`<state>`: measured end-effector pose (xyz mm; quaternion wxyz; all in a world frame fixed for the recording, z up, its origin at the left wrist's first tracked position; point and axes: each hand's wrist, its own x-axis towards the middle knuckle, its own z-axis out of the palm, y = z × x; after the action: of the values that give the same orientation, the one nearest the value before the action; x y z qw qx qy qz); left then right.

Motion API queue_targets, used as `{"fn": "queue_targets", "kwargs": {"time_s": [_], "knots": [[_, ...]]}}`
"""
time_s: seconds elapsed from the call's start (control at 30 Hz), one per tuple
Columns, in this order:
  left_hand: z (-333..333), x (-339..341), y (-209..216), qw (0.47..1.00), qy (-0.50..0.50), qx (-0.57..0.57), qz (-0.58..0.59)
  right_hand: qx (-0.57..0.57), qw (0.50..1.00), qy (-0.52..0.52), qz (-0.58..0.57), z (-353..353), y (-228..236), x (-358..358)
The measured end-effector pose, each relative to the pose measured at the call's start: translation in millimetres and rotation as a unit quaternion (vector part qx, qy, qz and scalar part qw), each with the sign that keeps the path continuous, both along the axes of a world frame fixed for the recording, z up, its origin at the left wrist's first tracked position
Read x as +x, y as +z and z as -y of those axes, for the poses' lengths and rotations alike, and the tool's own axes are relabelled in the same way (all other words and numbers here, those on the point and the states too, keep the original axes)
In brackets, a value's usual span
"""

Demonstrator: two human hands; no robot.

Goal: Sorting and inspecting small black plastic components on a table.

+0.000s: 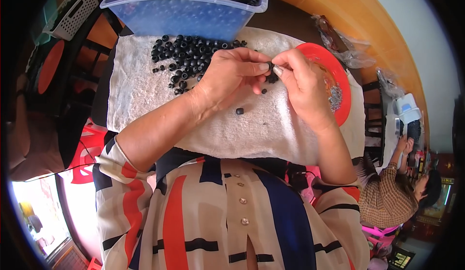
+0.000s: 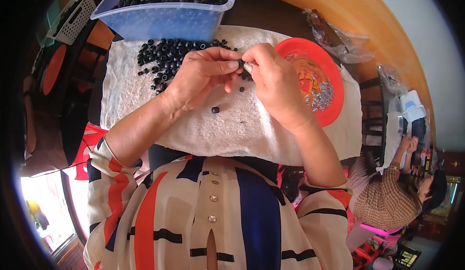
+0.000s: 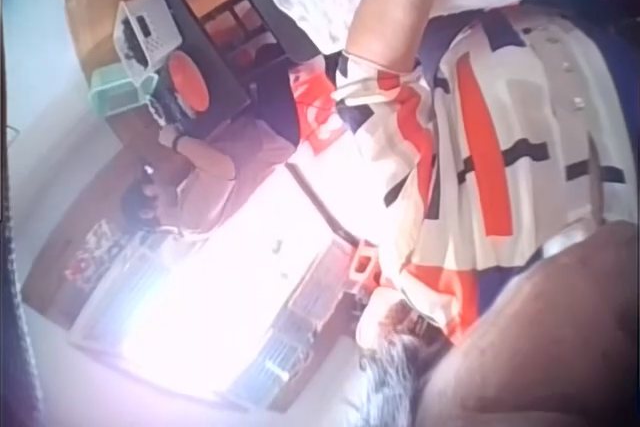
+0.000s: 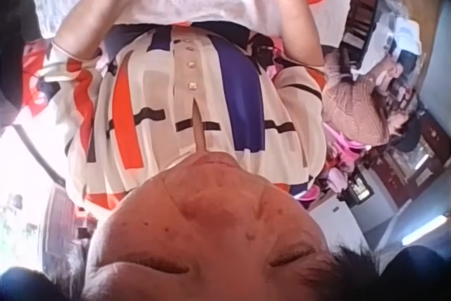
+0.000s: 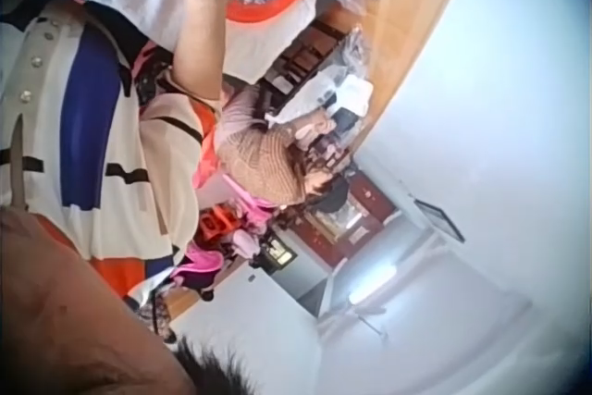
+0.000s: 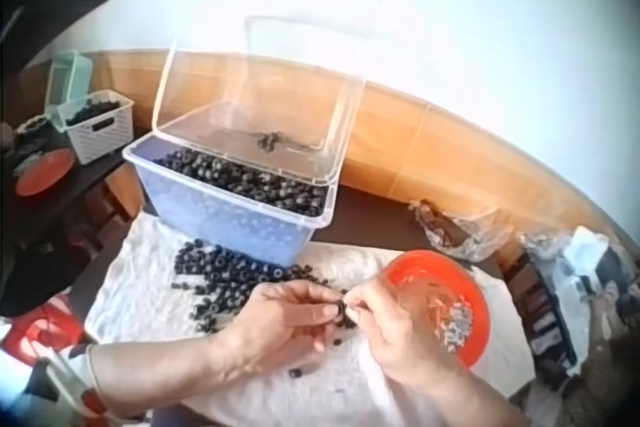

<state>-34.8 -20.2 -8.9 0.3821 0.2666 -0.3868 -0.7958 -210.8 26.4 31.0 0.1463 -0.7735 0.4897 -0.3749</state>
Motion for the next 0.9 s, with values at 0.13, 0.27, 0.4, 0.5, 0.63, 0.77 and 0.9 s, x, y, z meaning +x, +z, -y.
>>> {"fn": "queue_targets", "kwargs": {"time_s": [0.13,0.27,0.4,0.5,0.63,0.77,0.9], "knots": [[0,1,1,1.0,0.012,-0.01,0.002,-0.047,0.999,0.023,-0.016,0,3,4],[-1,1,1,1.0,0.009,-0.008,0.006,-0.071,0.997,0.037,-0.008,-2,5,8],[-2,2,3,1.0,0.011,-0.003,0.004,-0.073,0.997,0.014,0.014,-1,-2,10],[-2,1,4,1.0,0.013,0.004,0.001,-0.033,0.996,-0.005,0.087,-2,-13,6],[3,1,-2,0.998,0.02,0.043,-0.039,-0.069,0.992,0.026,0.104,-1,-22,8],[10,3,-5,0.996,0.05,0.049,-0.048,-0.054,0.995,0.023,0.083,4,-17,8],[13,3,-1,0.997,0.063,0.025,-0.039,-0.072,0.995,-0.018,0.066,0,-10,-6]]}}
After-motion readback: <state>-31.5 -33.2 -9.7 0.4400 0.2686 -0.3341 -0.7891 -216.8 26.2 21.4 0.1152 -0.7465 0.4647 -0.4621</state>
